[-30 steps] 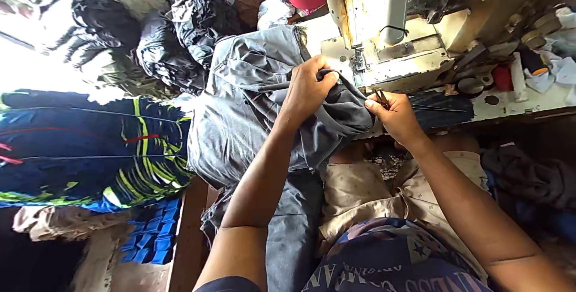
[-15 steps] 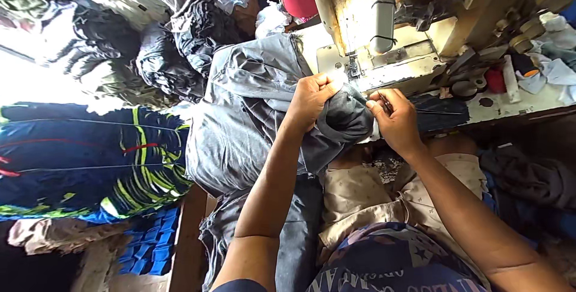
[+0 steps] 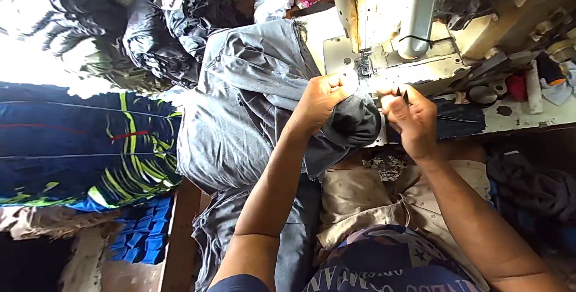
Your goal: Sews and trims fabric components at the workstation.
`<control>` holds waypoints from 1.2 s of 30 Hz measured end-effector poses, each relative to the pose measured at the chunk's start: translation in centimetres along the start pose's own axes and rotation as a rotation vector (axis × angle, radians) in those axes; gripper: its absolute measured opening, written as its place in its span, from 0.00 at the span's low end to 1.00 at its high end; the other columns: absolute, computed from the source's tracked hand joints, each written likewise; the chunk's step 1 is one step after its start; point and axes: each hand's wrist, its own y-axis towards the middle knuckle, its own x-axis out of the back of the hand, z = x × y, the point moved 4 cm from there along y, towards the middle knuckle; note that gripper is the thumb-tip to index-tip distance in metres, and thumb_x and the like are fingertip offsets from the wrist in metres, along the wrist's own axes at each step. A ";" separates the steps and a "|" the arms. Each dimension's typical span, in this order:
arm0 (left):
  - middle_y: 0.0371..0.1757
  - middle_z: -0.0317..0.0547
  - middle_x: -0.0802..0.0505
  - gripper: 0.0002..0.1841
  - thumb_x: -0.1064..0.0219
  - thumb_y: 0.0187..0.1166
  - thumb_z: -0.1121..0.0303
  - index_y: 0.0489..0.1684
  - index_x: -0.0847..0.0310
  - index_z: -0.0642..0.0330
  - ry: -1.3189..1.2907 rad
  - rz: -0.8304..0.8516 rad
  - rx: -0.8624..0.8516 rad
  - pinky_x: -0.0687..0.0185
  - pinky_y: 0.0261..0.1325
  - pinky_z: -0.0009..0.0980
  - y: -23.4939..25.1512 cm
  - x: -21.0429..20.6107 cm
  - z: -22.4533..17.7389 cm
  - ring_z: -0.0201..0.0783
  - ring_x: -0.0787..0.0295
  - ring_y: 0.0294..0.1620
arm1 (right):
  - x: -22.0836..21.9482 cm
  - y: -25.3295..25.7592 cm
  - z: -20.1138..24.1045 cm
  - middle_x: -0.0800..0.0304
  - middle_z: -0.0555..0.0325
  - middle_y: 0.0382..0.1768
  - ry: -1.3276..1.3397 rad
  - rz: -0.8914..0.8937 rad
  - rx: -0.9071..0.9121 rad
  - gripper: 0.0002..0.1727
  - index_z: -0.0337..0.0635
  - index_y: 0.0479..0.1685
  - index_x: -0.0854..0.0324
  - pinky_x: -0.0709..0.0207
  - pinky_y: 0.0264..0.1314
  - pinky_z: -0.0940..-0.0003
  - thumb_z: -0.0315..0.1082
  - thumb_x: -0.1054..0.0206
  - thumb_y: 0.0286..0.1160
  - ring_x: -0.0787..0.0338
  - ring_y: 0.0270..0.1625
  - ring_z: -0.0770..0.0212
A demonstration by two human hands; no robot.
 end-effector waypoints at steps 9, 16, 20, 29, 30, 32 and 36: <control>0.29 0.47 0.10 0.10 0.35 0.86 0.70 0.34 0.17 0.65 -0.068 -0.006 0.039 0.13 0.39 0.34 0.7 -0.1 0.8 0.36 0.12 0.32 | 0.1 -0.3 -1.3 0.11 0.58 0.46 -0.268 0.106 0.009 0.18 0.38 0.69 0.25 0.14 0.41 0.69 0.34 0.40 0.85 0.11 0.41 0.67; 0.26 0.47 0.11 0.10 0.34 0.84 0.71 0.31 0.18 0.66 -0.041 -0.022 0.053 0.14 0.36 0.33 0.6 -0.4 0.6 0.36 0.13 0.28 | -0.8 0.0 -1.8 0.16 0.61 0.36 -0.193 0.118 -0.050 0.16 0.42 0.66 0.30 0.18 0.31 0.71 0.33 0.36 0.84 0.16 0.32 0.67; 0.24 0.46 0.12 0.09 0.33 0.83 0.73 0.30 0.19 0.66 -0.049 -0.003 0.040 0.15 0.33 0.31 0.6 -0.6 0.5 0.34 0.14 0.26 | -1.0 0.2 -1.7 0.17 0.61 0.34 -0.174 0.129 -0.053 0.14 0.42 0.63 0.30 0.19 0.29 0.71 0.32 0.37 0.84 0.16 0.31 0.67; 0.25 0.44 0.12 0.09 0.33 0.83 0.73 0.31 0.18 0.65 -0.009 0.019 -0.005 0.16 0.33 0.30 0.5 -0.9 0.4 0.33 0.15 0.27 | -0.7 0.0 -0.8 0.19 0.59 0.33 0.043 0.089 -0.011 0.10 0.39 0.58 0.30 0.20 0.35 0.72 0.26 0.40 0.84 0.17 0.33 0.67; 0.25 0.44 0.12 0.09 0.34 0.84 0.73 0.32 0.19 0.65 -0.004 0.025 -0.010 0.16 0.34 0.30 0.4 -0.9 0.4 0.33 0.15 0.27 | -0.5 -0.2 -0.8 0.17 0.59 0.36 0.088 0.079 -0.016 0.11 0.40 0.61 0.31 0.18 0.40 0.71 0.26 0.41 0.85 0.15 0.37 0.67; 0.25 0.44 0.12 0.08 0.35 0.85 0.73 0.33 0.19 0.65 0.018 0.029 -0.030 0.16 0.33 0.29 0.3 -1.0 0.2 0.33 0.14 0.26 | 0.1 -0.6 -1.1 0.17 0.59 0.36 0.112 0.042 -0.027 0.16 0.41 0.68 0.32 0.20 0.38 0.72 0.30 0.40 0.86 0.16 0.36 0.68; 0.29 0.43 0.12 0.06 0.36 0.86 0.73 0.37 0.18 0.64 0.068 0.055 -0.121 0.15 0.37 0.28 0.0 -0.9 -0.7 0.33 0.14 0.30 | 1.1 -1.0 -1.4 0.16 0.58 0.41 -0.097 -0.032 0.011 0.21 0.37 0.67 0.23 0.33 0.22 0.77 0.30 0.27 0.76 0.28 0.24 0.70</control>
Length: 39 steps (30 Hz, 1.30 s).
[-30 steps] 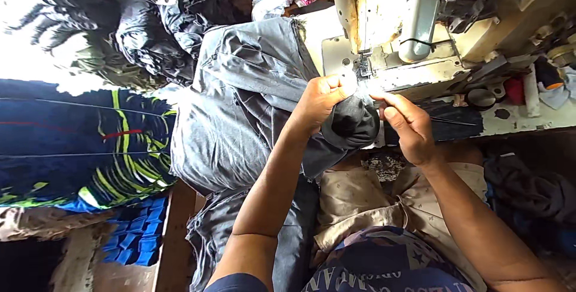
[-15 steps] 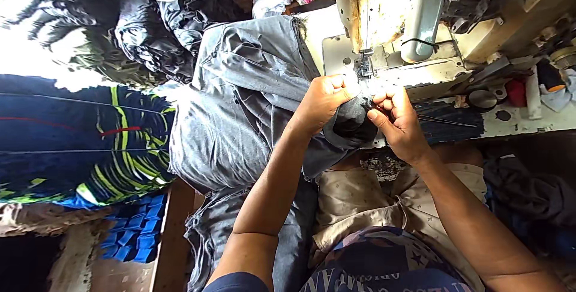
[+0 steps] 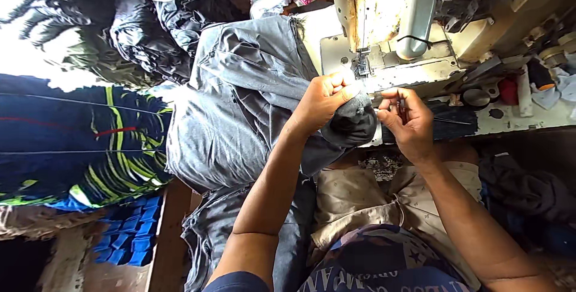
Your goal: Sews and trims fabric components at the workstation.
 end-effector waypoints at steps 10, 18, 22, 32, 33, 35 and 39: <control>0.29 0.43 0.11 0.07 0.35 0.85 0.73 0.36 0.16 0.64 0.067 -0.056 -0.003 0.15 0.36 0.29 -0.5 0.6 -0.4 0.33 0.13 0.30 | -2.9 0.2 3.8 0.11 0.53 0.46 -0.251 0.091 0.277 0.05 0.35 0.46 0.11 0.12 0.49 0.69 0.23 0.30 0.75 0.10 0.47 0.65; 0.27 0.43 0.12 0.07 0.37 0.87 0.71 0.41 0.17 0.65 0.070 -0.082 -0.054 0.15 0.35 0.30 -1.5 2.0 -0.6 0.33 0.14 0.29 | -1.3 -2.0 3.9 0.11 0.59 0.39 -0.093 0.225 0.084 0.06 0.38 0.40 0.12 0.16 0.34 0.75 0.32 0.25 0.75 0.14 0.35 0.70; 0.27 0.42 0.14 0.06 0.37 0.86 0.72 0.40 0.18 0.65 0.077 -0.030 -0.101 0.18 0.34 0.29 -1.7 1.7 -1.3 0.33 0.17 0.28 | -0.1 -0.4 2.9 0.11 0.55 0.51 -0.251 0.023 0.089 0.09 0.37 0.52 0.12 0.12 0.41 0.74 0.27 0.27 0.76 0.11 0.42 0.68; 0.31 0.45 0.12 0.08 0.40 0.88 0.72 0.39 0.19 0.65 -0.042 -0.032 -0.038 0.14 0.40 0.32 -2.0 1.5 -1.2 0.35 0.13 0.33 | -3.7 -0.2 2.6 0.11 0.59 0.46 -0.279 0.113 0.098 0.18 0.40 0.68 0.26 0.12 0.45 0.64 0.42 0.45 0.91 0.10 0.46 0.67; 0.31 0.45 0.12 0.08 0.40 0.88 0.72 0.39 0.19 0.65 -0.055 -0.029 -0.033 0.14 0.40 0.33 -2.0 1.5 -1.0 0.35 0.13 0.33 | -3.9 0.0 2.4 0.11 0.59 0.47 -0.285 0.118 0.092 0.17 0.41 0.68 0.26 0.12 0.46 0.64 0.42 0.43 0.91 0.10 0.47 0.67; 0.30 0.46 0.12 0.08 0.40 0.88 0.72 0.38 0.20 0.65 -0.072 -0.021 -0.030 0.14 0.40 0.32 -2.0 1.4 -0.9 0.35 0.13 0.33 | -4.1 0.1 2.3 0.11 0.60 0.46 -0.294 0.128 0.078 0.17 0.41 0.68 0.27 0.12 0.45 0.65 0.41 0.42 0.90 0.10 0.45 0.67; 0.29 0.45 0.13 0.07 0.40 0.88 0.72 0.38 0.20 0.65 -0.077 -0.002 -0.032 0.15 0.38 0.31 -2.1 1.4 -0.8 0.34 0.14 0.31 | -4.3 0.3 2.2 0.11 0.61 0.44 -0.279 0.151 0.065 0.16 0.42 0.66 0.26 0.13 0.44 0.67 0.41 0.41 0.90 0.10 0.44 0.68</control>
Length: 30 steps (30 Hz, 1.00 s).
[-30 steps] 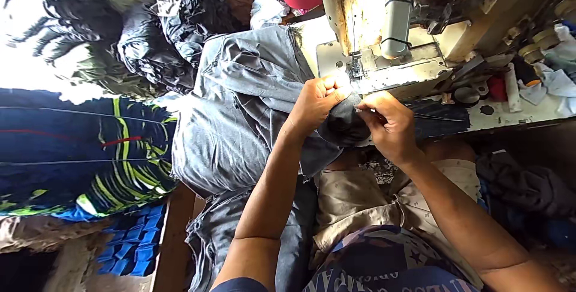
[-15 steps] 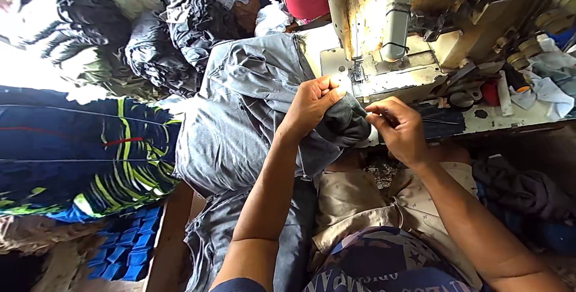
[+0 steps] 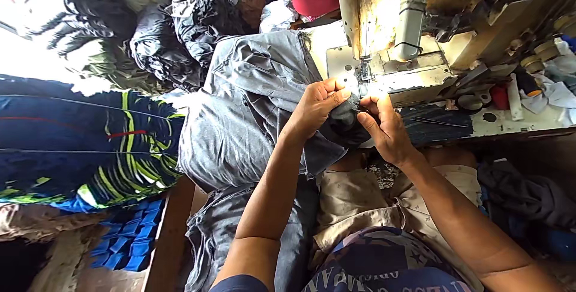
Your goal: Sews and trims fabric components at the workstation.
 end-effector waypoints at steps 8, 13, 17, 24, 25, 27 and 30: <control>0.25 0.41 0.15 0.06 0.37 0.85 0.73 0.39 0.18 0.65 0.083 0.053 -0.061 0.21 0.31 0.27 0.2 -0.2 0.3 0.31 0.19 0.25 | 0.5 -0.2 0.1 0.14 0.60 0.36 0.081 -0.021 0.015 0.11 0.40 0.59 0.22 0.16 0.35 0.68 0.35 0.43 0.90 0.13 0.35 0.67; 0.29 0.42 0.13 0.06 0.37 0.86 0.73 0.42 0.16 0.66 0.142 0.095 -0.114 0.18 0.36 0.27 -0.3 0.0 -0.7 0.31 0.16 0.29 | 2.2 -1.1 -1.4 0.16 0.59 0.39 0.193 -0.083 -0.042 0.17 0.40 0.65 0.26 0.25 0.27 0.74 0.37 0.35 0.85 0.22 0.28 0.68; 0.38 0.44 0.08 0.06 0.37 0.86 0.74 0.48 0.16 0.68 0.178 0.141 -0.186 0.12 0.47 0.29 -0.6 0.4 -1.8 0.32 0.11 0.39 | 2.2 -1.7 -3.9 0.09 0.59 0.55 0.077 0.066 -0.063 0.16 0.43 0.60 0.12 0.18 0.35 0.73 0.34 0.25 0.75 0.15 0.35 0.69; 0.43 0.35 0.04 0.06 0.25 0.78 0.65 0.45 0.08 0.55 0.574 0.072 -0.045 0.11 0.53 0.33 -1.0 2.8 -2.6 0.27 0.08 0.45 | 2.4 -2.7 -3.3 0.18 0.59 0.25 0.288 0.013 -0.170 0.07 0.41 0.40 0.16 0.29 0.21 0.75 0.33 0.35 0.85 0.24 0.20 0.68; 0.42 0.33 0.04 0.07 0.27 0.79 0.62 0.44 0.08 0.52 0.671 0.001 -0.008 0.12 0.53 0.36 -1.1 3.0 -2.6 0.27 0.09 0.45 | 2.5 -2.8 -3.0 0.17 0.59 0.25 0.269 0.007 -0.178 0.07 0.41 0.40 0.16 0.28 0.21 0.74 0.34 0.34 0.85 0.23 0.20 0.68; 0.44 0.37 0.07 0.09 0.31 0.82 0.59 0.46 0.08 0.51 0.787 -0.143 0.041 0.16 0.58 0.43 -1.2 2.3 -2.5 0.32 0.11 0.50 | 2.5 -3.0 -2.3 0.15 0.59 0.27 0.228 0.012 -0.205 0.05 0.42 0.41 0.15 0.24 0.23 0.72 0.33 0.33 0.84 0.20 0.23 0.66; 0.42 0.40 0.08 0.11 0.40 0.88 0.62 0.48 0.13 0.55 0.730 -0.297 0.068 0.17 0.54 0.42 -0.5 0.6 -1.7 0.34 0.12 0.47 | 2.6 -3.1 -1.9 0.13 0.60 0.28 0.157 0.014 -0.235 0.05 0.44 0.44 0.13 0.22 0.24 0.70 0.34 0.31 0.82 0.18 0.23 0.66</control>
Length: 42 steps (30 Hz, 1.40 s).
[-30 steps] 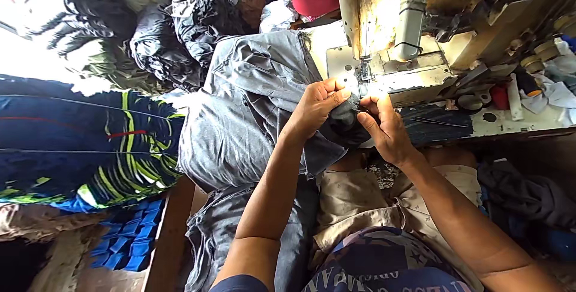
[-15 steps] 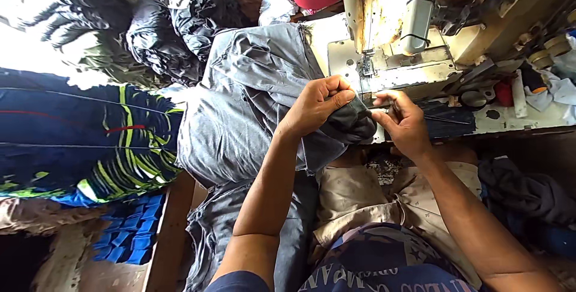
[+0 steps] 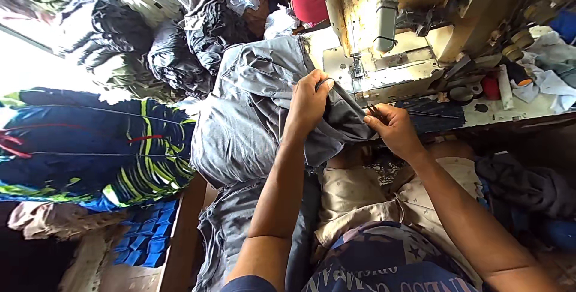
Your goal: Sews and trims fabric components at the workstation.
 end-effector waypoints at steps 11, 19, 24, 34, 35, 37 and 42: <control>0.43 0.41 0.07 0.09 0.29 0.81 0.62 0.43 0.08 0.57 0.156 0.071 -0.415 0.16 0.58 0.33 5.8 -4.1 2.0 0.32 0.10 0.49 | 0.4 0.2 -2.3 0.16 0.58 0.24 0.176 -0.078 -0.118 0.11 0.41 0.51 0.19 0.28 0.18 0.72 0.25 0.30 0.71 0.23 0.18 0.66; 0.47 0.42 0.04 0.10 0.28 0.76 0.60 0.43 0.07 0.56 0.170 0.076 -0.264 0.16 0.63 0.40 9.4 -4.5 2.9 0.35 0.08 0.53 | 0.4 2.0 -2.9 0.15 0.59 0.27 0.279 -0.126 -0.102 0.09 0.40 0.48 0.11 0.29 0.18 0.74 0.23 0.32 0.73 0.25 0.19 0.68; 0.50 0.45 0.05 0.21 0.23 0.64 0.60 0.53 0.12 0.61 0.071 0.022 -0.256 0.18 0.67 0.39 13.0 -5.8 3.2 0.34 0.10 0.58 | 0.6 4.7 -2.5 0.19 0.61 0.22 0.257 -0.236 -0.063 0.10 0.39 0.47 0.10 0.37 0.13 0.77 0.21 0.33 0.72 0.32 0.14 0.71; 0.48 0.39 0.05 0.21 0.20 0.60 0.69 0.52 0.15 0.64 -0.169 0.027 -0.392 0.17 0.65 0.23 13.3 -6.1 3.0 0.21 0.11 0.55 | 0.1 3.4 -1.8 0.20 0.61 0.20 0.224 -0.255 -0.072 0.11 0.39 0.49 0.09 0.35 0.13 0.75 0.22 0.33 0.73 0.31 0.14 0.70; 0.48 0.40 0.05 0.21 0.20 0.60 0.69 0.52 0.15 0.65 -0.163 0.027 -0.405 0.18 0.65 0.24 13.4 -6.2 3.0 0.21 0.11 0.56 | 0.0 3.5 -1.8 0.19 0.61 0.21 0.209 -0.259 -0.058 0.11 0.39 0.49 0.09 0.35 0.13 0.75 0.22 0.33 0.72 0.31 0.14 0.70; 0.49 0.41 0.05 0.20 0.21 0.62 0.69 0.53 0.14 0.65 -0.178 0.028 -0.415 0.18 0.66 0.26 13.8 -6.2 3.1 0.23 0.11 0.56 | -0.1 3.9 -1.7 0.18 0.60 0.22 0.190 -0.267 -0.044 0.11 0.39 0.49 0.09 0.36 0.13 0.76 0.21 0.33 0.72 0.31 0.14 0.71; 0.48 0.44 0.05 0.16 0.24 0.65 0.71 0.51 0.13 0.66 -0.139 0.045 -0.404 0.17 0.65 0.29 14.2 -6.0 3.0 0.26 0.09 0.55 | -0.4 4.1 -1.4 0.16 0.59 0.25 0.179 -0.262 -0.026 0.12 0.39 0.50 0.09 0.34 0.14 0.76 0.21 0.33 0.72 0.29 0.15 0.70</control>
